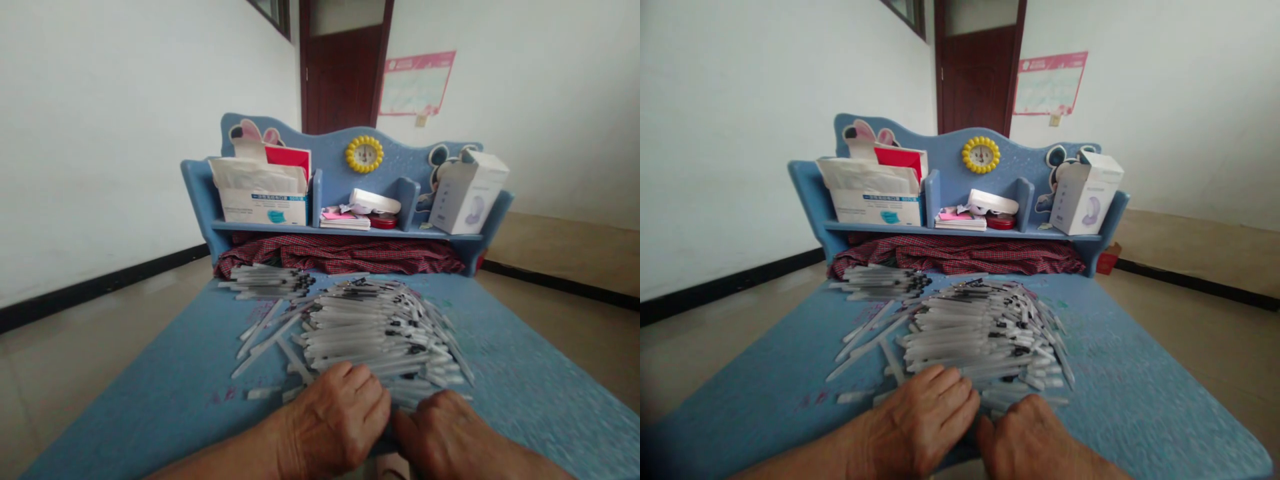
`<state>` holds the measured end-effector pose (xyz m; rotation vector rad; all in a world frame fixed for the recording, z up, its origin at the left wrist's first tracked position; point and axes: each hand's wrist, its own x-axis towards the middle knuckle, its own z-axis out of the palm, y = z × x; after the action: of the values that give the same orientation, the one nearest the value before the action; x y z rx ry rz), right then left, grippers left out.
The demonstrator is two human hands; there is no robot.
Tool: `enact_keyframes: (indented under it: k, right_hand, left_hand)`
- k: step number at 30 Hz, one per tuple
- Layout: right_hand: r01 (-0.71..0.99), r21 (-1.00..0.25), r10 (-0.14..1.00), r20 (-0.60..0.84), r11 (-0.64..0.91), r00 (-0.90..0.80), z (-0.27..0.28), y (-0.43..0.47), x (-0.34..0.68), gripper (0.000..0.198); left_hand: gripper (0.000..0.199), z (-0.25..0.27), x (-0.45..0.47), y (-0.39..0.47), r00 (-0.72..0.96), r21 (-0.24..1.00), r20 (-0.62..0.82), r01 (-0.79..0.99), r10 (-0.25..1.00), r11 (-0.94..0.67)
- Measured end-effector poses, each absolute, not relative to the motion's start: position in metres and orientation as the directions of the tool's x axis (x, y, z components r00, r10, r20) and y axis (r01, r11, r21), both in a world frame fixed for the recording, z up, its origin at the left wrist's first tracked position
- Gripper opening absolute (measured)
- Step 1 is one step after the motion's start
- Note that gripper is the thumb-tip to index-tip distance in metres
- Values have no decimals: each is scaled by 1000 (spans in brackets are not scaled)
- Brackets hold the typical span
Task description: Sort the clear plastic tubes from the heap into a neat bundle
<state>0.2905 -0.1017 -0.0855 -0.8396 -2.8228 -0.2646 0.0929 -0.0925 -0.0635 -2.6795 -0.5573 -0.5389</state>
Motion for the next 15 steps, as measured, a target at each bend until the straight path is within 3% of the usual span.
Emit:
enact_keyframes:
  k: [5, 11, 15]
  right_hand:
    - [549, 210, 527, 152, 809, -836, -37, -98, 303, 9]
    - [759, 292, 775, 84, 581, -626, 12, -48, 300, 17]
    - [835, 262, 852, 76, 484, -518, 18, -2, 283, 26]
  left_hand:
    - [31, -54, 83, -89, 786, -227, 532, 492, 316, -841]
    - [30, -50, 72, -80, 682, -240, 641, 612, 351, -753]
    - [21, -47, 65, -71, 607, -185, 673, 692, 423, -698]
